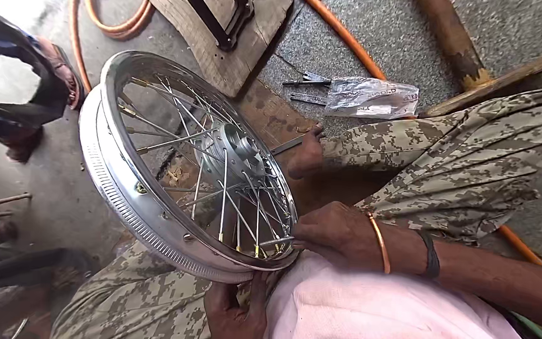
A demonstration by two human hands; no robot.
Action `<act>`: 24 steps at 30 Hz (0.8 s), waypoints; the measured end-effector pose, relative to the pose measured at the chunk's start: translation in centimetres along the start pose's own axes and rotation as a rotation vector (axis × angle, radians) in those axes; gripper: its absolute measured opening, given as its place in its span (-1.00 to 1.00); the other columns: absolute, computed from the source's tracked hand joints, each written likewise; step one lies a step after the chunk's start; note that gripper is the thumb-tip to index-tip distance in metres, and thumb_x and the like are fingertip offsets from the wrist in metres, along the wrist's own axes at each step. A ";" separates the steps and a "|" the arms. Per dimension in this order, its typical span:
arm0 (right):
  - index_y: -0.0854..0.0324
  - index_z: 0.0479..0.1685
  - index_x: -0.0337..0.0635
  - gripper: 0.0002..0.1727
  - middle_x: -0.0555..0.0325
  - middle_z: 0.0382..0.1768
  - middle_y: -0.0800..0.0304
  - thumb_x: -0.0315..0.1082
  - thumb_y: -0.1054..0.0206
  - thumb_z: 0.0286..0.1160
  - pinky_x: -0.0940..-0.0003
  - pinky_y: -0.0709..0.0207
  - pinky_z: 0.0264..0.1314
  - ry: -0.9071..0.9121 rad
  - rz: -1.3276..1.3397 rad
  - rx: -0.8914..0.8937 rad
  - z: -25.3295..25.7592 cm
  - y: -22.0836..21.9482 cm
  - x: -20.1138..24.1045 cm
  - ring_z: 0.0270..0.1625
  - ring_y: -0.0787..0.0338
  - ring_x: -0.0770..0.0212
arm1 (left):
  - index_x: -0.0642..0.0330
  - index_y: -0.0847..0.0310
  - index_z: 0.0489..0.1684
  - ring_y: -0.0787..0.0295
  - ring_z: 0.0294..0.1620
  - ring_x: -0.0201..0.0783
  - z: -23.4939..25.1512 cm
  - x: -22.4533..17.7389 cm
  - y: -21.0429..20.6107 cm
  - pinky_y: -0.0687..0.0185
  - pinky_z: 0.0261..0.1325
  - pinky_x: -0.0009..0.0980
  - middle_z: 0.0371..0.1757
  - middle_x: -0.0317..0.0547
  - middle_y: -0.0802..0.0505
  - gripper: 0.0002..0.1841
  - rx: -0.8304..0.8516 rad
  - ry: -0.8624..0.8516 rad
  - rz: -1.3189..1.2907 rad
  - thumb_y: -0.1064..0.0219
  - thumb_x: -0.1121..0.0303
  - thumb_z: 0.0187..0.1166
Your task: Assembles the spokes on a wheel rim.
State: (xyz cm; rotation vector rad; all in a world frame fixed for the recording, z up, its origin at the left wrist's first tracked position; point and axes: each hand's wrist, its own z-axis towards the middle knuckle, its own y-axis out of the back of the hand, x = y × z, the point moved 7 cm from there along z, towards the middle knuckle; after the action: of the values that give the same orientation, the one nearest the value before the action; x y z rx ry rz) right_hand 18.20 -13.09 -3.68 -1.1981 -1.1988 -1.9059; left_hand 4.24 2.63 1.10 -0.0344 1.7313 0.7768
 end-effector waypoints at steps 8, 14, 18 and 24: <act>-0.75 -0.34 -0.03 -0.83 0.29 -0.58 -0.64 -0.22 -0.37 0.57 0.31 -0.48 -0.54 0.059 -0.212 0.328 3.8 2.8 2.1 -0.52 -0.69 0.28 | 0.02 -0.58 0.08 -0.90 -0.06 -0.50 -0.2 -0.3 -0.8 -0.88 0.10 -0.48 -0.09 -0.50 -0.92 -0.60 -0.024 0.091 0.013 -0.63 0.31 0.33; -0.83 -0.12 -0.03 -0.82 0.27 -0.36 -0.80 -0.27 -0.29 0.64 0.35 -0.67 -0.22 0.089 -0.062 0.244 2.1 0.9 -0.7 -0.25 -0.81 0.30 | -0.06 -0.73 -0.06 -0.90 -0.08 -0.47 0.2 -0.2 -0.7 -0.89 0.07 -0.45 -0.13 -0.48 -0.92 -0.75 -0.029 0.030 0.019 -0.61 0.28 0.35; -0.81 -0.16 -0.06 -0.85 0.22 -0.35 -0.75 -0.30 -0.31 0.57 0.36 -0.63 -0.26 0.092 -0.180 0.128 1.4 0.3 -0.5 -0.22 -0.78 0.24 | 0.10 -0.74 -0.07 -0.90 -0.09 -0.43 0.2 -0.1 -0.8 -0.90 0.04 -0.42 -0.15 -0.36 -0.91 -0.75 -0.051 0.002 0.047 -0.59 0.30 0.36; -0.73 -0.02 -0.09 -0.77 0.13 -0.29 -0.73 -0.26 -0.15 0.77 0.26 -0.68 -0.11 0.011 -0.026 0.078 0.5 -3.0 -3.1 -0.17 -0.78 0.18 | 0.17 -0.76 -0.13 -0.90 -0.13 -0.41 0.7 -0.1 -0.4 -0.91 0.01 -0.41 -0.17 -0.29 -0.91 -0.79 -0.034 -0.039 0.076 -0.58 0.32 0.39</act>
State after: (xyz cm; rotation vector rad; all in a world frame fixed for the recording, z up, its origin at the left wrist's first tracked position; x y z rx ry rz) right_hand 17.21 -11.26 -7.50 -1.1352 -1.2767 -1.8643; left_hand 5.02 2.63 0.91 0.0239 1.6900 0.8577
